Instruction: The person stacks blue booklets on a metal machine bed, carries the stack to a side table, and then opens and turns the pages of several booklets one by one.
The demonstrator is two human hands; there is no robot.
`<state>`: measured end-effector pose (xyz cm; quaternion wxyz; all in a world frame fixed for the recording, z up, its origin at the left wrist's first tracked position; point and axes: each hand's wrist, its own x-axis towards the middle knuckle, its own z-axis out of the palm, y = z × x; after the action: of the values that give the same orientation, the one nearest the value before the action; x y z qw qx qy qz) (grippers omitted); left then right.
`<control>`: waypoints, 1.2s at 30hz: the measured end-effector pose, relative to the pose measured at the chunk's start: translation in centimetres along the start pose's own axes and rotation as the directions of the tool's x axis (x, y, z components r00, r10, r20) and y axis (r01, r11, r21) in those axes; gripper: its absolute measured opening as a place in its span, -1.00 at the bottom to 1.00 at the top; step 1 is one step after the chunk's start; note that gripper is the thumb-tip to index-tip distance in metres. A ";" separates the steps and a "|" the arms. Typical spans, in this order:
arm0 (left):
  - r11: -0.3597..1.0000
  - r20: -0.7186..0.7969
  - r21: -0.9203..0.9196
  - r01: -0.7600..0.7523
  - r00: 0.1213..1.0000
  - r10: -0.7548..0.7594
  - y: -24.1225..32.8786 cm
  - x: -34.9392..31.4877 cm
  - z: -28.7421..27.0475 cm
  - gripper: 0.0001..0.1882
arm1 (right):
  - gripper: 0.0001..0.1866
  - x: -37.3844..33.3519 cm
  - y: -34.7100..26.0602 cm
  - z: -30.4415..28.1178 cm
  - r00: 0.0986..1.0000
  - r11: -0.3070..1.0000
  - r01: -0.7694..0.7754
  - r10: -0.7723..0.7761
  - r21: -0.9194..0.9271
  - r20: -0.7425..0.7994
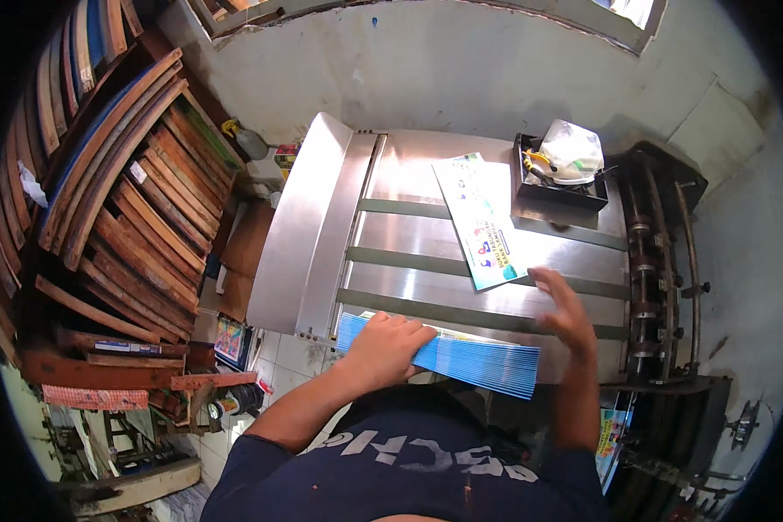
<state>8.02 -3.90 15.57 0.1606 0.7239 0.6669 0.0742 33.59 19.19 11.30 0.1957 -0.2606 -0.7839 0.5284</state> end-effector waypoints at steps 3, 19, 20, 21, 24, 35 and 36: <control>1.000 0.013 -0.013 0.012 1.000 -0.012 0.0 0.3 -0.3 -0.43 | -0.02 -5.6 -6.5 0.1 0.960 0.956 0.188 -0.130 -0.227 0.249; 0.793 -0.020 -0.550 0.264 0.944 -0.328 -7.6 -4.3 1.5 -0.33 | -0.19 -9.5 -3.1 3.4 0.995 0.947 0.035 -0.004 -0.320 0.099; 0.799 -0.015 -0.545 0.255 0.950 -0.313 -8.0 -4.6 2.3 -0.33 | -0.19 -10.0 -2.2 2.9 0.997 0.947 0.025 0.002 -0.320 0.083; 0.663 -0.103 -0.723 0.197 0.917 -0.384 -8.3 -4.9 3.3 -0.24 | -0.10 -10.7 -0.6 2.5 0.998 0.992 0.009 -0.001 -0.126 0.069; 0.386 -0.071 -0.906 0.172 0.839 -0.539 -8.5 -5.6 6.3 0.04 | 0.04 -11.9 2.9 5.6 0.997 0.996 0.048 -0.042 0.079 -0.072; 0.439 -0.212 -0.897 0.059 0.812 -0.543 -8.3 -7.4 9.6 -0.24 | 0.15 -11.0 3.4 9.8 0.922 0.994 0.105 -0.096 0.005 -0.375; 0.441 -0.219 -0.896 0.047 0.817 -0.534 -8.8 -7.8 9.9 -0.24 | 0.15 -10.5 3.1 9.7 0.918 0.994 0.109 -0.102 -0.005 -0.383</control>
<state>2.13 -12.39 4.19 0.3411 0.3713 0.6737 0.5402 36.88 6.67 4.53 0.3752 -0.3145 -0.7392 0.4625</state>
